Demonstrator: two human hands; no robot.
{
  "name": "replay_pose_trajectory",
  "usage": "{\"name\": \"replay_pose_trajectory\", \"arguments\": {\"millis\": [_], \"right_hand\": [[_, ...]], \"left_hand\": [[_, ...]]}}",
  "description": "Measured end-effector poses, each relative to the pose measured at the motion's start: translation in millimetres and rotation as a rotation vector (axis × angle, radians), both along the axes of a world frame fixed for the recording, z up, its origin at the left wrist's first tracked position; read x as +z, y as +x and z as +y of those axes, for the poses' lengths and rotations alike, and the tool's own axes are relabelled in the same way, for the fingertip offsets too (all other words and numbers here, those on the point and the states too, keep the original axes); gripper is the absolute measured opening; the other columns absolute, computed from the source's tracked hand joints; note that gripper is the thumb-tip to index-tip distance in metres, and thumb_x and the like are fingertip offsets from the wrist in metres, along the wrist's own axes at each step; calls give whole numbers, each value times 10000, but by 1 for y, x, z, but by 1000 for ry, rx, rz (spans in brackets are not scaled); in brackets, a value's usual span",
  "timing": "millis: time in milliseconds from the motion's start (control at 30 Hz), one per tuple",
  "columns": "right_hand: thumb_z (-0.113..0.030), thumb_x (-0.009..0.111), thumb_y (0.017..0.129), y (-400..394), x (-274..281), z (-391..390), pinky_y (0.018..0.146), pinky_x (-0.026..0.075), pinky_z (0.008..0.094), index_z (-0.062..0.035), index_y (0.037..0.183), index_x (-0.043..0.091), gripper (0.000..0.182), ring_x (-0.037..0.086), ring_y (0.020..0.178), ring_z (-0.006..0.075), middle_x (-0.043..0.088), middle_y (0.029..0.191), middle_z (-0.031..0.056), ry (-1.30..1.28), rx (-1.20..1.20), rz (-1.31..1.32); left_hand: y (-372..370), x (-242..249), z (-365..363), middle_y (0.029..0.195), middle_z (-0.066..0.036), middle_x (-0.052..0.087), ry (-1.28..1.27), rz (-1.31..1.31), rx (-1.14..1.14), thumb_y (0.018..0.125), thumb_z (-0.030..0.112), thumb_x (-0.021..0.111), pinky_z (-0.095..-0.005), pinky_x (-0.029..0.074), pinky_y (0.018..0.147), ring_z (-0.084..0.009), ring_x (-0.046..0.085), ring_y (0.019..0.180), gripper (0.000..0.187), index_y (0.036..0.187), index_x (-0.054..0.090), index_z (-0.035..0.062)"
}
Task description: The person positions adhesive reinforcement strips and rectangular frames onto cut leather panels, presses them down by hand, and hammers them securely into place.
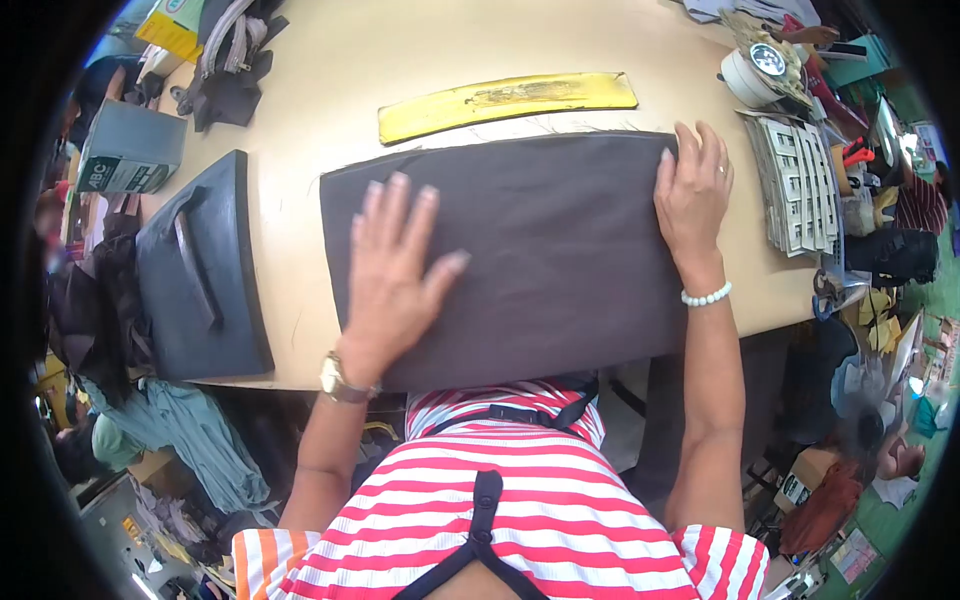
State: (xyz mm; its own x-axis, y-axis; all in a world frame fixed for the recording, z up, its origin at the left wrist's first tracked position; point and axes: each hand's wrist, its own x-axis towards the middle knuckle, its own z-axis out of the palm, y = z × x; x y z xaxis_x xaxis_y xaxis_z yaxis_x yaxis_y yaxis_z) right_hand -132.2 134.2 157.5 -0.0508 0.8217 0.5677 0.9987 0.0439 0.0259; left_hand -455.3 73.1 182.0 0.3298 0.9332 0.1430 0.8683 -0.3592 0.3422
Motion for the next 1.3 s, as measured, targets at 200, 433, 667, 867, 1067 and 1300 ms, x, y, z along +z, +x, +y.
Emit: {"name": "replay_pose_trajectory", "arguments": {"millis": [200, 433, 667, 867, 1067, 1300], "right_hand": [[-280, 580, 887, -52, -1, 78, 973, 375, 419, -74, 1198, 565, 374, 494, 1156, 300, 536, 1228, 146, -42, 433, 77], [-366, 650, 844, -62, -8, 119, 934, 390, 396, -94, 1059, 602, 350, 536, 1061, 272, 581, 1154, 108, -186, 654, 143], [-303, 671, 838, -68, 28, 103, 668, 501, 345, -69, 947, 591, 270, 642, 722, 259, 671, 797, 99, -331, 609, 495], [-125, 642, 861, -86, 100, 28, 594, 489, 274, -20, 880, 639, 107, 647, 648, 163, 662, 739, 88, -356, 660, 682], [-102, 666, 835, -73, 51, -9, 746, 489, 333, -3, 980, 652, 177, 619, 827, 224, 636, 874, 121, -232, 456, 552], [-99, 643, 847, -48, 13, -69, 821, 472, 365, 33, 1091, 615, 279, 604, 881, 274, 639, 903, 140, -157, -221, 749]], "left_hand": [[16, -26, -31, 1519, -200, 210, -82, 29, -4, 861, 529, 551, -629, 127, 1078, -424, 141, 1404, 743, 1447, 345, 121], [14, -23, -43, 1524, -194, 207, -107, 13, 6, 824, 533, 594, -636, 121, 1074, -424, 137, 1406, 784, 1448, 347, 128], [14, -23, -39, 1525, -192, 206, -102, -13, -25, 816, 538, 601, -629, 124, 1077, -415, 139, 1409, 788, 1445, 356, 133], [15, -18, -37, 1471, -200, 303, -19, -72, -51, 807, 439, 655, -566, 210, 1075, -390, 262, 1362, 699, 1381, 441, 103], [12, -8, -36, 1088, -160, 612, 316, -291, -31, 723, 105, 745, -408, 486, 824, -332, 597, 953, 340, 1036, 649, 14], [-12, -15, -22, 1219, -211, 540, 209, -132, 309, 768, 121, 703, -448, 419, 946, -383, 499, 1139, 491, 1212, 537, -7]]}}
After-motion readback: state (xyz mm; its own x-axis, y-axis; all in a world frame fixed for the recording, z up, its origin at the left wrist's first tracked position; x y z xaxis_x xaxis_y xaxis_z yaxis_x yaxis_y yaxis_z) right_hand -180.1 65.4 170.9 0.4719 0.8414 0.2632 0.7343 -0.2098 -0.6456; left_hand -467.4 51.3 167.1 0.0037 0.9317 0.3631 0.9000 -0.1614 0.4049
